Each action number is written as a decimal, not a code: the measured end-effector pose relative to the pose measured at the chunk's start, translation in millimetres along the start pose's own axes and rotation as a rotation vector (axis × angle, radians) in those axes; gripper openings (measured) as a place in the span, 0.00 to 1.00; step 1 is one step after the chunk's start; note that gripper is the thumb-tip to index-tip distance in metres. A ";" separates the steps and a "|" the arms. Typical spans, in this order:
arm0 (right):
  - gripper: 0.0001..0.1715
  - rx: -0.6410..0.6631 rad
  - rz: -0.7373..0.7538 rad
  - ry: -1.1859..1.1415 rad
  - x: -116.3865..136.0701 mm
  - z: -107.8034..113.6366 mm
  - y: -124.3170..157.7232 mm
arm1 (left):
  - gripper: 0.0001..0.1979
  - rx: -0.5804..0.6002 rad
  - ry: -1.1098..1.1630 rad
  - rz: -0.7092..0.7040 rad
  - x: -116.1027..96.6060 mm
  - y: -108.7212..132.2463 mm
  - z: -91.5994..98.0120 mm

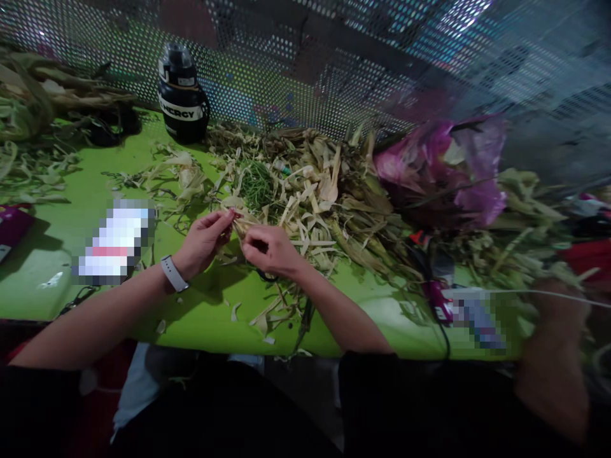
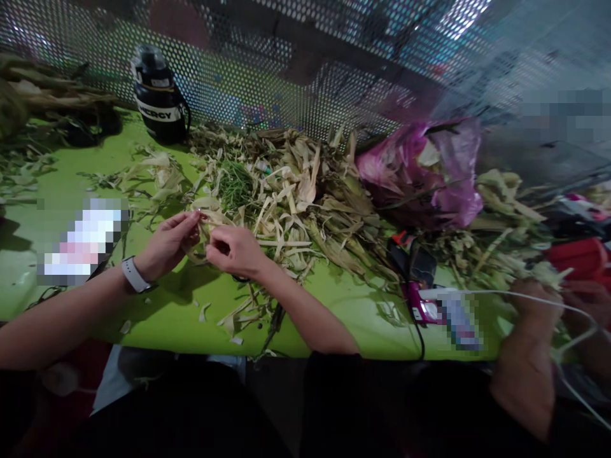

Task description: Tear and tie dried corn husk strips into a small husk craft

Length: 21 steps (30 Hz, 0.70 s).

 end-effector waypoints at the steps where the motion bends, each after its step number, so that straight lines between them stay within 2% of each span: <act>1: 0.11 -0.014 -0.034 -0.012 0.0 2.7 -0.1 | 0.14 -0.003 -0.002 -0.016 0.3 0.1 0.2; 4: 0.12 -0.013 -0.104 -0.040 -2.3 2.8 -0.3 | 0.14 0.006 -0.008 -0.035 3.8 -0.1 0.3; 8: 0.13 -0.092 -0.137 -0.016 -12.0 0.4 -0.1 | 0.12 0.091 -0.054 -0.037 5.5 1.8 -5.9; 12: 0.14 -0.111 -0.104 0.017 -16.9 -1.8 -0.1 | 0.11 0.080 -0.125 -0.048 2.9 4.6 -6.4; 17: 0.14 -0.030 -0.035 0.024 -12.0 -7.5 -0.2 | 0.12 0.054 -0.159 -0.049 4.1 5.4 -4.8; 21: 0.13 -0.020 -0.008 0.035 -9.8 -10.2 0.1 | 0.13 0.060 -0.159 -0.073 4.6 5.5 -5.8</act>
Point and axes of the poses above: each hand's wrist, its own y-axis away from the middle knuckle, its own z-axis out of the back of the hand, x = y × z, the point moved 7 cm from there along -y, towards the middle knuckle, and after that the axes turned 11 degrees about -y, right-handed, at the moved point
